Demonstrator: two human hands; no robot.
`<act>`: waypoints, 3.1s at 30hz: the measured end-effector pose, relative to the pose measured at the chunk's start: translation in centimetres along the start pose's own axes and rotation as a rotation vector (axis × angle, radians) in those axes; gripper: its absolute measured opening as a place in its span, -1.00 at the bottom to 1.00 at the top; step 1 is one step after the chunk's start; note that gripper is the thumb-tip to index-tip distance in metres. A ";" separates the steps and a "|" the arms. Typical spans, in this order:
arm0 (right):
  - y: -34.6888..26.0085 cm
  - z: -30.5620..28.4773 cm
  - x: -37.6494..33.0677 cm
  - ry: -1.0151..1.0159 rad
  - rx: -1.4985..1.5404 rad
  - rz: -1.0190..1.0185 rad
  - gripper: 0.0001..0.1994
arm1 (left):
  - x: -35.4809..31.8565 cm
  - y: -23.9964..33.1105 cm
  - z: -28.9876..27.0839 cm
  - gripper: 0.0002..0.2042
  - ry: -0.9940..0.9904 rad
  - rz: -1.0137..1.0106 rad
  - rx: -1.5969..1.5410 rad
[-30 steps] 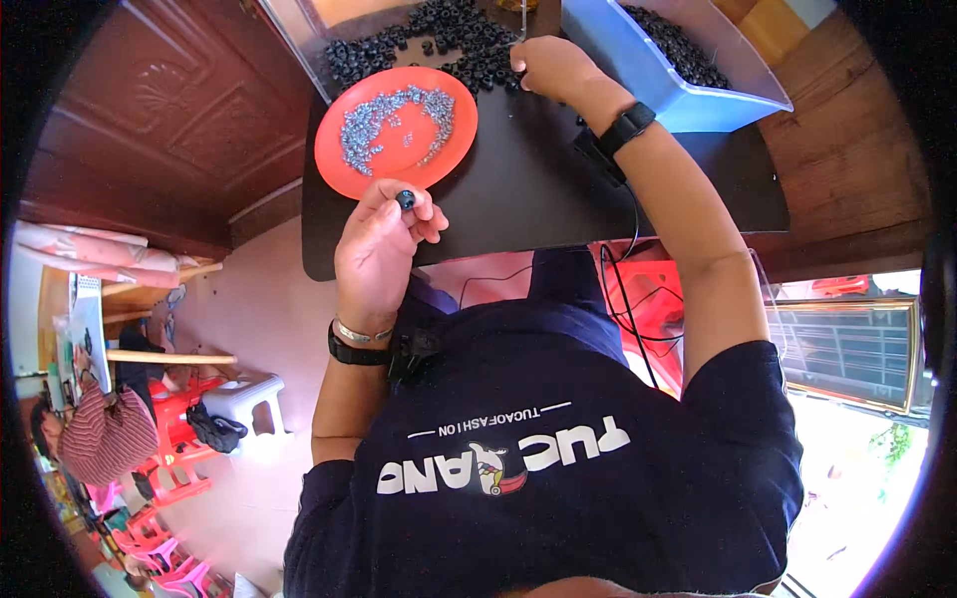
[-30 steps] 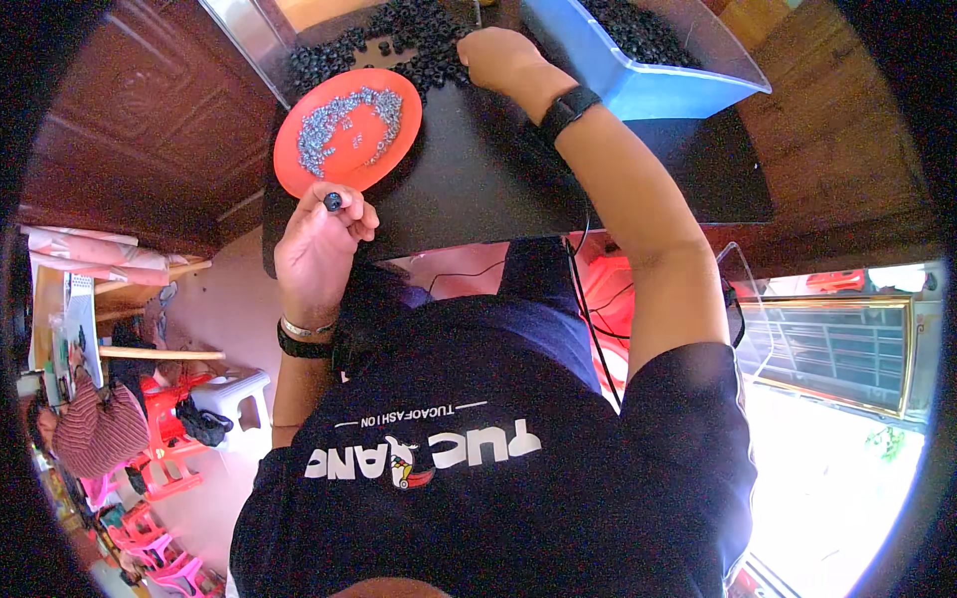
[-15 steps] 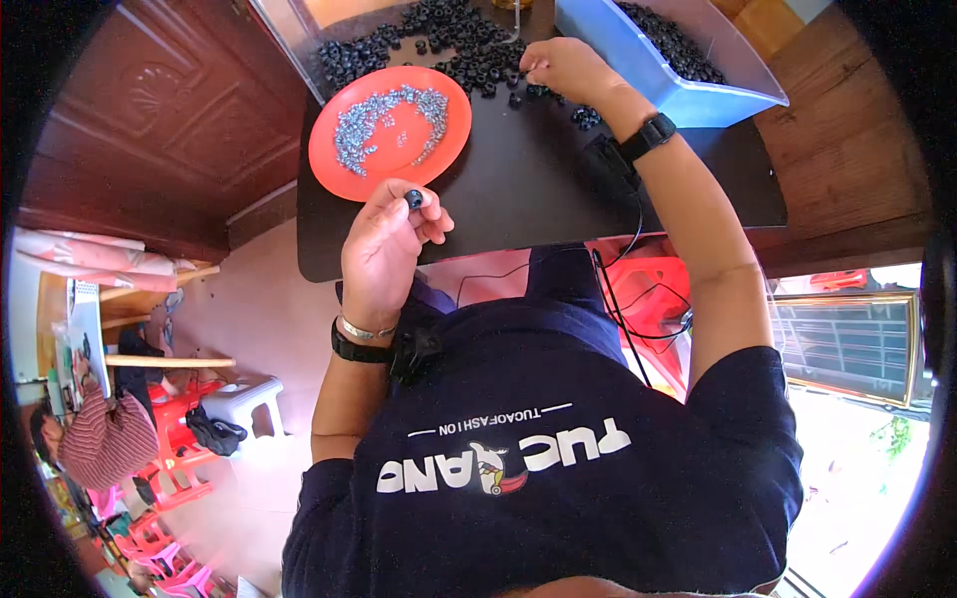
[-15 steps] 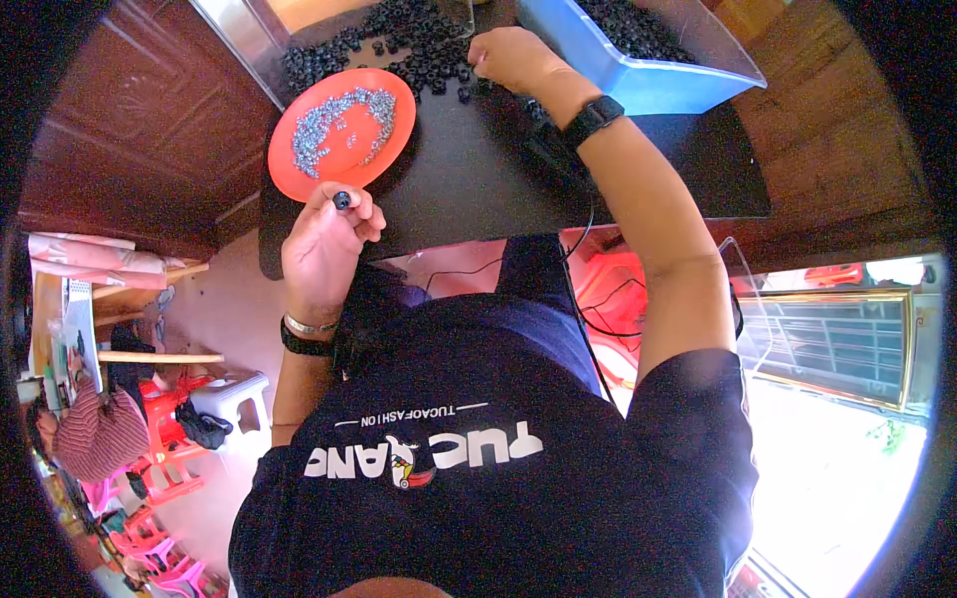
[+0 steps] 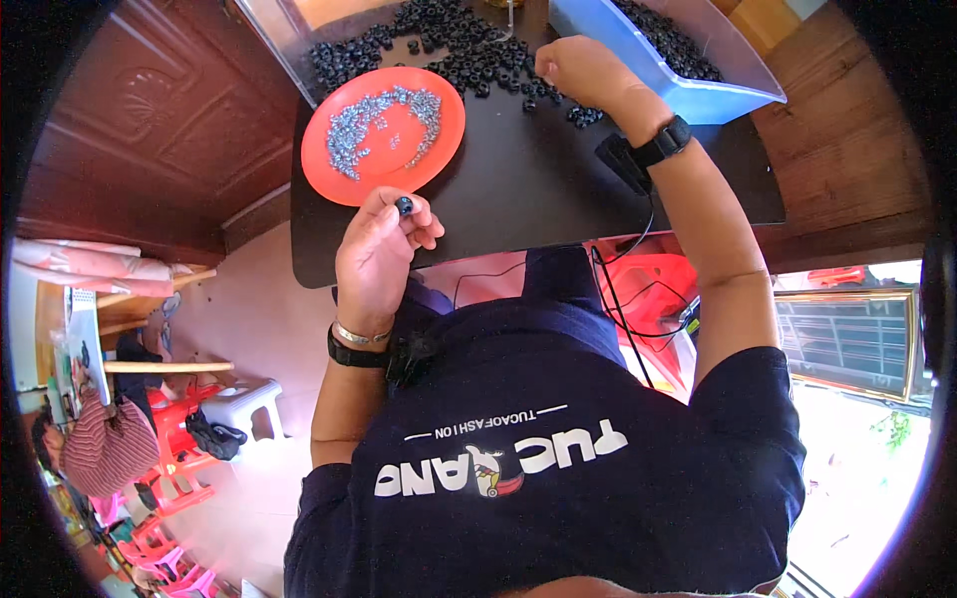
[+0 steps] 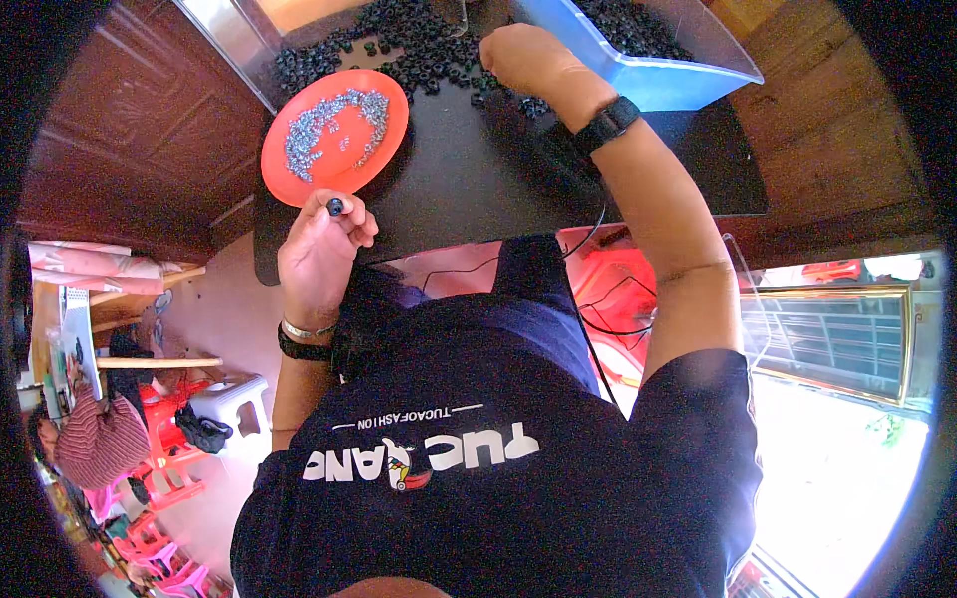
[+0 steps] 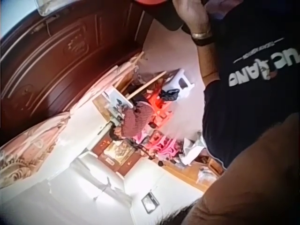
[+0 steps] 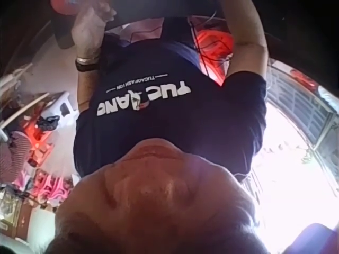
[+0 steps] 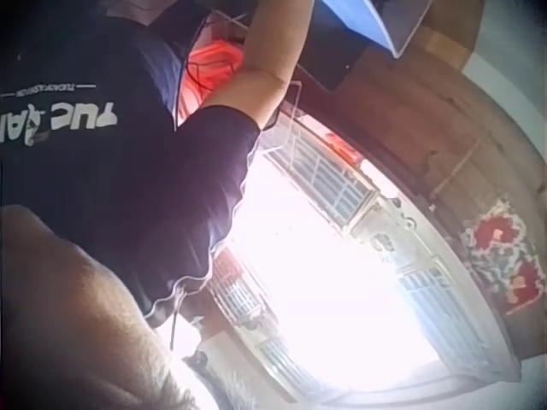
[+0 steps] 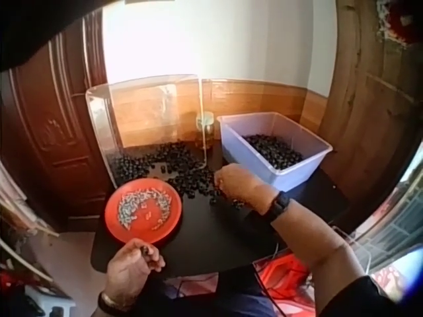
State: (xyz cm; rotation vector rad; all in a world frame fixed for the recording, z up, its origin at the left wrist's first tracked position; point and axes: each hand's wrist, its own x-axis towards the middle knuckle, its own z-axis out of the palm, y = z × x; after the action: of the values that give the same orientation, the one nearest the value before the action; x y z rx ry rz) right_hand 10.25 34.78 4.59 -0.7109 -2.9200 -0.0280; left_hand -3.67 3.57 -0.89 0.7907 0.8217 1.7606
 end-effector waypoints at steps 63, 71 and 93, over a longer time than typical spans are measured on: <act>-11.7 -1.1 -6.7 -0.115 1.774 -0.357 -0.82 | 2.1 0.7 4.3 -0.72 -0.177 0.023 -0.143; -12.1 -1.7 -7.7 -0.035 1.608 -0.340 -0.82 | 1.8 0.2 4.2 -0.73 -0.110 -0.026 -0.073; -14.4 -1.9 -7.5 0.071 1.837 -0.201 -0.84 | 1.5 0.4 3.7 -0.63 -0.215 0.089 -0.111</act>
State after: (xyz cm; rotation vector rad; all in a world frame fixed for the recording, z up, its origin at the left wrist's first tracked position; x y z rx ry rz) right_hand 10.47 18.50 5.65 -0.0101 -1.6530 2.0345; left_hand -1.31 5.52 1.66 0.9354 0.5488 1.7469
